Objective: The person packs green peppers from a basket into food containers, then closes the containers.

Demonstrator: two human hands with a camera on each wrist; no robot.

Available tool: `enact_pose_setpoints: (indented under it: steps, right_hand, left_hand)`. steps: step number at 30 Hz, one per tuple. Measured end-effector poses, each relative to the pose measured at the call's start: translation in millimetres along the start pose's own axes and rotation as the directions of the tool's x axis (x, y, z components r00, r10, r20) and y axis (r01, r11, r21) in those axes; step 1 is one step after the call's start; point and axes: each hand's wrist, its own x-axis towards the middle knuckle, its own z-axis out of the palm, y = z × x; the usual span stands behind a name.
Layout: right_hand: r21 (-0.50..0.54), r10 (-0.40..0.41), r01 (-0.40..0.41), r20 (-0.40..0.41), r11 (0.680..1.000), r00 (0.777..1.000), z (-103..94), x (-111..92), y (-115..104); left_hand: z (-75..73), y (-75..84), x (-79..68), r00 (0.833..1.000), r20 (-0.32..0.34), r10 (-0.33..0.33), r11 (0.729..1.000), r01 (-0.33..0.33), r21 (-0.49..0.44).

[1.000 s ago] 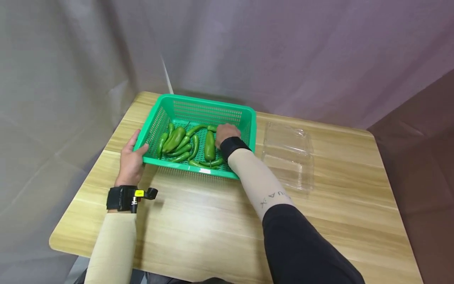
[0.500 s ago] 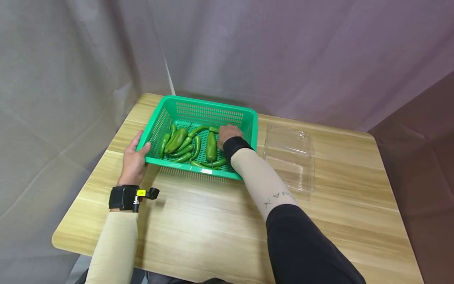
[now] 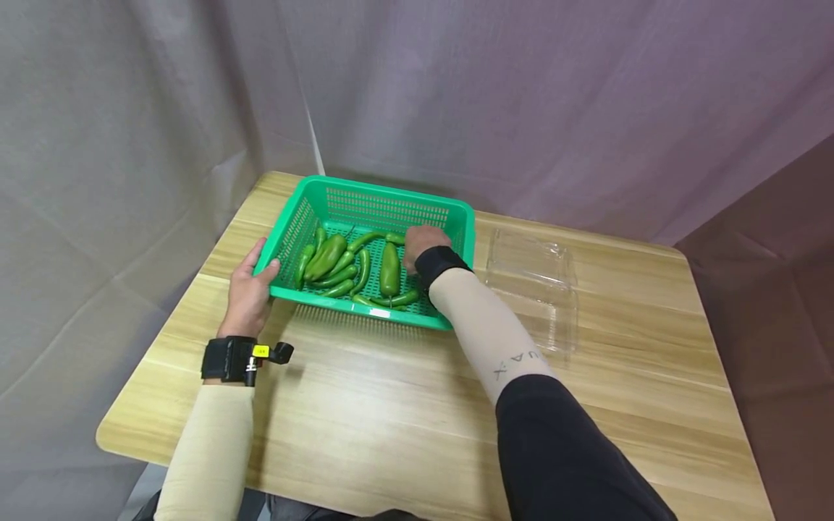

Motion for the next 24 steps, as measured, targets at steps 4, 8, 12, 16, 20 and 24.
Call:
enact_pose_setpoints:
  steps: [4, 8, 12, 16, 20, 24]
  right_hand:
    - [0.004, 0.005, -0.004, -0.022, 1.000, 1.000, -7.0, -3.6, -0.2]
    - [0.014, 0.000, 0.000, -0.036, 1.000, 0.999, -13.5, -7.8, -0.4]
    - [0.034, -0.005, 0.006, -0.035, 0.999, 0.999, -18.4, -10.0, -0.2]
    - [0.061, -0.007, 0.010, -0.039, 0.998, 0.999, -23.2, -12.6, -1.6]
    - [0.078, -0.008, 0.011, -0.038, 0.997, 0.999, -29.3, -20.1, -4.3]
    - [0.075, -0.014, 0.016, -0.032, 0.997, 0.999, -35.2, -26.1, -5.3]
  left_hand:
    - [-0.6, 1.5, -0.6, 1.000, 0.001, -0.004, 1.000, 0.004, 0.017]
    - [-0.3, 2.3, -1.7, 1.000, -0.003, -0.010, 1.000, 0.010, 0.017]
    - [-0.4, 2.2, -1.9, 1.000, -0.003, -0.018, 1.000, 0.018, 0.011]
    - [0.0, 2.0, -1.9, 1.000, -0.003, -0.019, 1.000, 0.019, 0.001]
    - [0.4, 2.5, -2.3, 1.000, 0.001, -0.021, 1.000, 0.021, -0.015]
    - [1.1, 3.2, -2.7, 0.999, 0.011, -0.031, 0.999, 0.031, -0.029]
